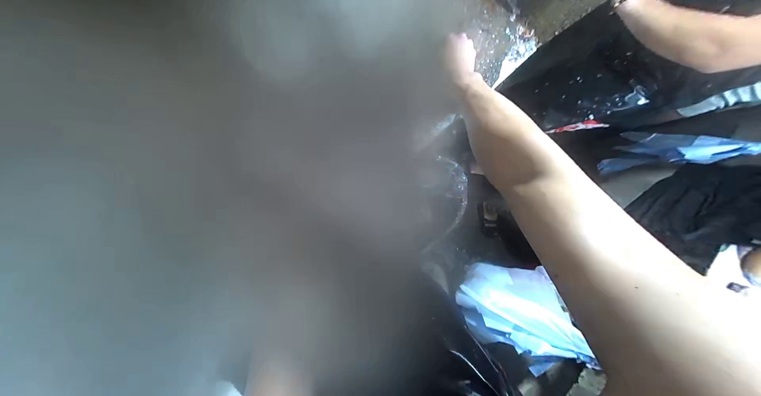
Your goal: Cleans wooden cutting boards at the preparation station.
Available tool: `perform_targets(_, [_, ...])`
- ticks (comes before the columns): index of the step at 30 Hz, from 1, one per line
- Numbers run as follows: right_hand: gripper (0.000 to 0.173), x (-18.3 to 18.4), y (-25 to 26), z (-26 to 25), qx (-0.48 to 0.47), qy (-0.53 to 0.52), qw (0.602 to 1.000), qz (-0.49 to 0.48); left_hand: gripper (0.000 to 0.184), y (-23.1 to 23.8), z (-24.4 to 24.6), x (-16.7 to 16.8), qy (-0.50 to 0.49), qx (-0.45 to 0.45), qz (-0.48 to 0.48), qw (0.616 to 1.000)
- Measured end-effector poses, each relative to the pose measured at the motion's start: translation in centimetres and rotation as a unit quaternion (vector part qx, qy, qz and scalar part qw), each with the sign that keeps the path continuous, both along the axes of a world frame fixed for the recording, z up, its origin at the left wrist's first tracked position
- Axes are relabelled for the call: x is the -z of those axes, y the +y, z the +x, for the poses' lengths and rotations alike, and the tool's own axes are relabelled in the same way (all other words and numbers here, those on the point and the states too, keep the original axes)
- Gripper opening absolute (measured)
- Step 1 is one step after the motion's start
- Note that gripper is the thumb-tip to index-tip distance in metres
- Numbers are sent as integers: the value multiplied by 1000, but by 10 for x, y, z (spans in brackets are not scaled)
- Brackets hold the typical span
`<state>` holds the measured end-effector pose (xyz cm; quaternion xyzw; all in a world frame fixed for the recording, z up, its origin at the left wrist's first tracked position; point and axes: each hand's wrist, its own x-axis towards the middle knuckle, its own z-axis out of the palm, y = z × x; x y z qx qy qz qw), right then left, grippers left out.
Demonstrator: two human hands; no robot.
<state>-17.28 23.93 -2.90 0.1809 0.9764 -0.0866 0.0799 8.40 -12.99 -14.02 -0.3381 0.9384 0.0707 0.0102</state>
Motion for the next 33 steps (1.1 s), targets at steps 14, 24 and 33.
perform_targets(14, [40,-15,-15,-38,-58,145,985,68,48,3,-4,1,-54,0,-43,998])
perform_targets(24, [31,17,66,-13,-97,33,994,33,48,93,-117,-130,-110,49,113,986])
perform_targets(33, [30,-16,43,-30,11,-41,999,-2,42,167,-288,-124,-265,80,280,919])
